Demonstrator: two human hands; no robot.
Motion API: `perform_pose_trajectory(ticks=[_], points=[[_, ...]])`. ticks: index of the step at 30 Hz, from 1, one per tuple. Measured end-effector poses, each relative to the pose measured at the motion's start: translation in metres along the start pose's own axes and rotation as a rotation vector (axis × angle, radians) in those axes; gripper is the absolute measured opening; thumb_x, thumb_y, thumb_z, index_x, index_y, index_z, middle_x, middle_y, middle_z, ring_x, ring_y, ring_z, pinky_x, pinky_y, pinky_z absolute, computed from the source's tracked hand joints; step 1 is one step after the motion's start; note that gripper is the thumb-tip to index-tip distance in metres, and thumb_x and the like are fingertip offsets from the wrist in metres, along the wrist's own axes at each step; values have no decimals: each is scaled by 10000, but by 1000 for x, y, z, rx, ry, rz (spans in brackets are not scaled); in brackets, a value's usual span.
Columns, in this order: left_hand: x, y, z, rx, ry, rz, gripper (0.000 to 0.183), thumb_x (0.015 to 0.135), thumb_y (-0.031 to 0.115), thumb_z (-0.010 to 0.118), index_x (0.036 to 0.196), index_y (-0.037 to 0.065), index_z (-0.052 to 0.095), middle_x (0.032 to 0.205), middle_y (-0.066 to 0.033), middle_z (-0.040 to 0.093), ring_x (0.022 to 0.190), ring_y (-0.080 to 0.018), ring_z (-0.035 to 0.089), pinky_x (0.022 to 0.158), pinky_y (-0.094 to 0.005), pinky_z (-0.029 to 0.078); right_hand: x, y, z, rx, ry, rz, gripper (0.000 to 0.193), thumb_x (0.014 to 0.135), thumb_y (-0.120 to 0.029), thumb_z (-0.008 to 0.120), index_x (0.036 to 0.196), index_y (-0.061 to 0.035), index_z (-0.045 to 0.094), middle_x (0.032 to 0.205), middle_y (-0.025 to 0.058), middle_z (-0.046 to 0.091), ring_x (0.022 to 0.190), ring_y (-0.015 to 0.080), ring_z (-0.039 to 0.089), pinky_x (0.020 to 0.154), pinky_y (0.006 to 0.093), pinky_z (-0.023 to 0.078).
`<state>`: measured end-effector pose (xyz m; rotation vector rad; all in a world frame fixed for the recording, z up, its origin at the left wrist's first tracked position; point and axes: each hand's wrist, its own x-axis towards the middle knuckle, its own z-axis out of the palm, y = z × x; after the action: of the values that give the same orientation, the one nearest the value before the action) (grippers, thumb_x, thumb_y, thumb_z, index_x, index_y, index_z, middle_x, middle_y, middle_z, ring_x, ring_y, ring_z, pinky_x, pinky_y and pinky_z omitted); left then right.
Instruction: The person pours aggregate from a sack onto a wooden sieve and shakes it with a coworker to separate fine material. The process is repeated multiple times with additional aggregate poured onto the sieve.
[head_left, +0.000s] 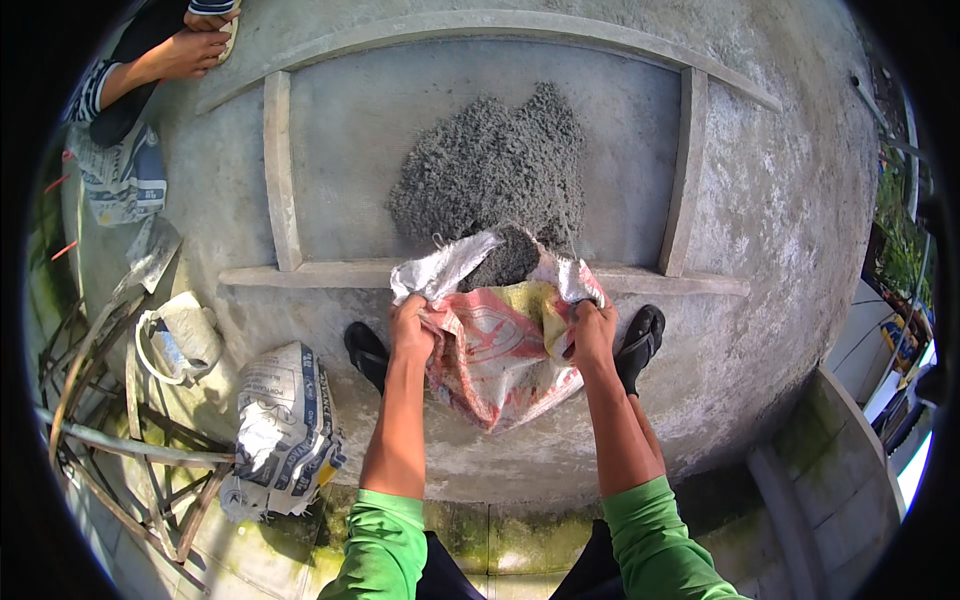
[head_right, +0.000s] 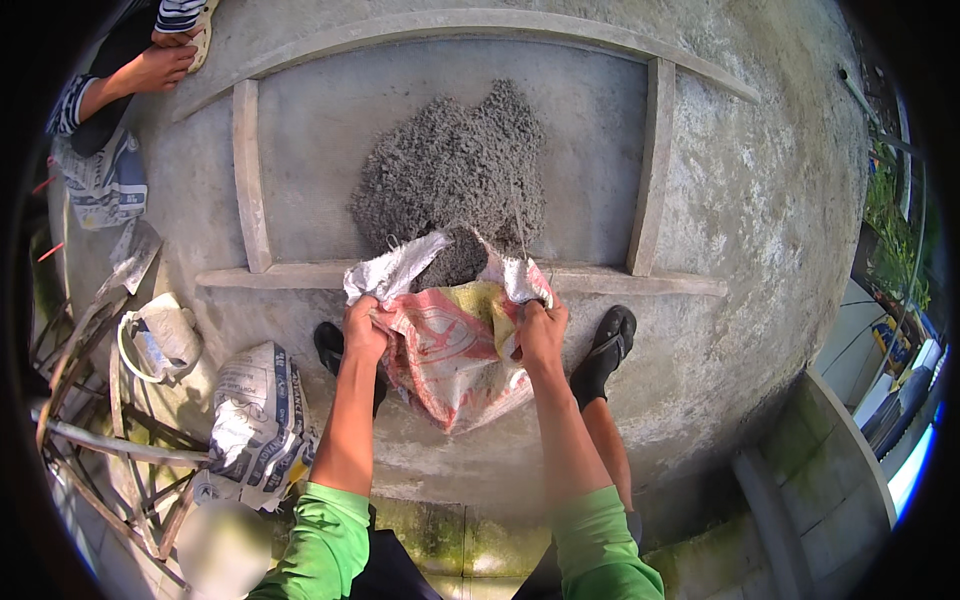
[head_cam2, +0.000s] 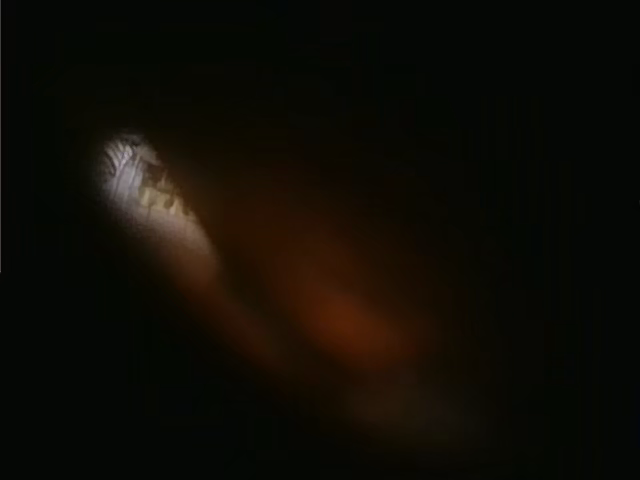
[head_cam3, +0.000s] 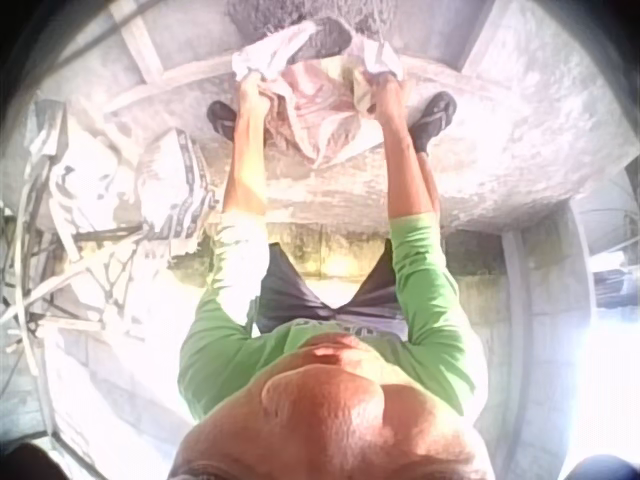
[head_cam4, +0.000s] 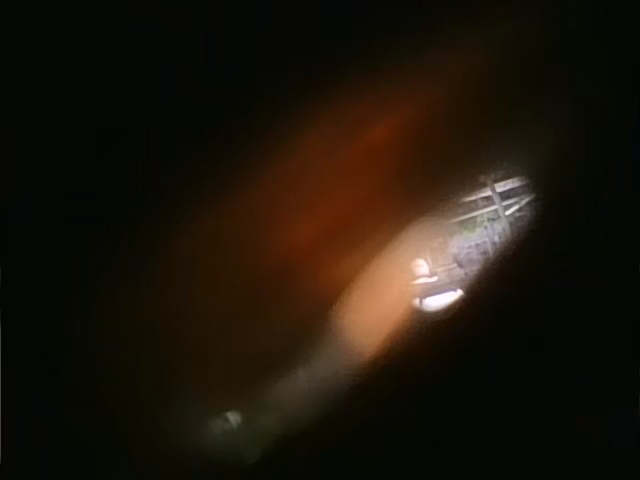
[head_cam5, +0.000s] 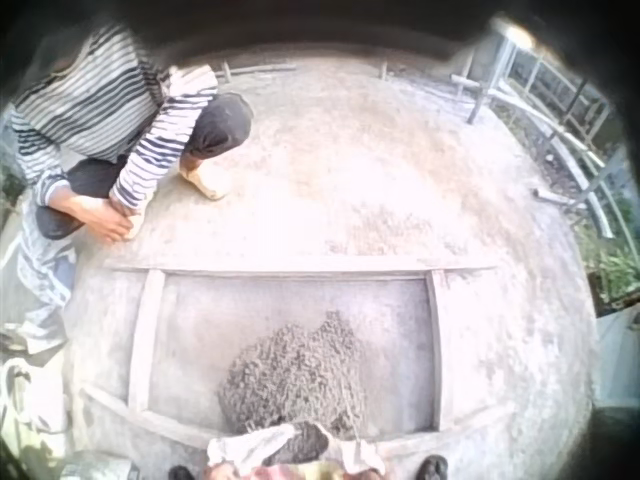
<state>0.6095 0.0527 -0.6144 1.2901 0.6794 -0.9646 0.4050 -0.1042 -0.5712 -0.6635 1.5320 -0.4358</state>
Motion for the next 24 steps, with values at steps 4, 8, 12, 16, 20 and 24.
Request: perform_pose_trajectory(ticks=[4, 8, 12, 16, 20, 24], points=[[5, 25, -9, 79, 41, 42, 310, 729, -33, 495, 1034, -41, 546, 956, -158, 604, 826, -279, 636, 679, -408, 561, 20, -21, -12, 148, -27, 181, 277, 829, -27, 467, 1080, -10, 584, 1022, 97, 619, 898, 184, 601, 791, 332, 489], [27, 46, -17, 128, 21, 36, 361, 859, 127, 572, 1174, -31, 496, 1116, -176, 578, 1001, -288, 601, 826, -423, 536, 46, -46, -7, 236, -115, 149, 277, 961, -161, 444, 1185, -41, 554, 1123, 87, 615, 1001, 199, 608, 886, 356, 495], [27, 61, 10, 697, 49, 17, 586, 919, 415, 571, 1243, -60, 460, 1191, -185, 567, 1063, -263, 569, 901, -399, 455, 68, -33, -15, 58, -163, 82, 302, 980, -256, 478, 1175, -46, 574, 1060, 67, 636, 973, 180, 609, 859, 345, 498], [39, 63, -7, 875, 96, 2, 688, 893, 514, 580, 1243, -67, 463, 1232, -158, 552, 1094, -234, 539, 948, -386, 403, 56, -30, -7, -74, -121, -19, 247, 979, -239, 505, 1042, -30, 620, 877, -14, 587, 787, 99, 510, 718, 268, 433], [14, 57, 12, 745, 327, 98, 642, 916, 490, 561, 1255, -48, 471, 1259, -148, 547, 1151, -237, 521, 970, -377, 407, 47, -20, -36, -100, -59, -107, 259, 970, -262, 533, 1011, -24, 627, 854, -45, 573, 737, 60, 478, 668, 237, 404], [-2, 54, -14, 66, 72, 169, 603, 950, 437, 517, 1281, -62, 443, 1252, -162, 539, 1130, -284, 540, 1002, -408, 415, 13, -7, -34, 15, -136, -128, 270, 977, -258, 524, 1079, -26, 618, 959, -22, 599, 840, 64, 523, 762, 228, 426]])
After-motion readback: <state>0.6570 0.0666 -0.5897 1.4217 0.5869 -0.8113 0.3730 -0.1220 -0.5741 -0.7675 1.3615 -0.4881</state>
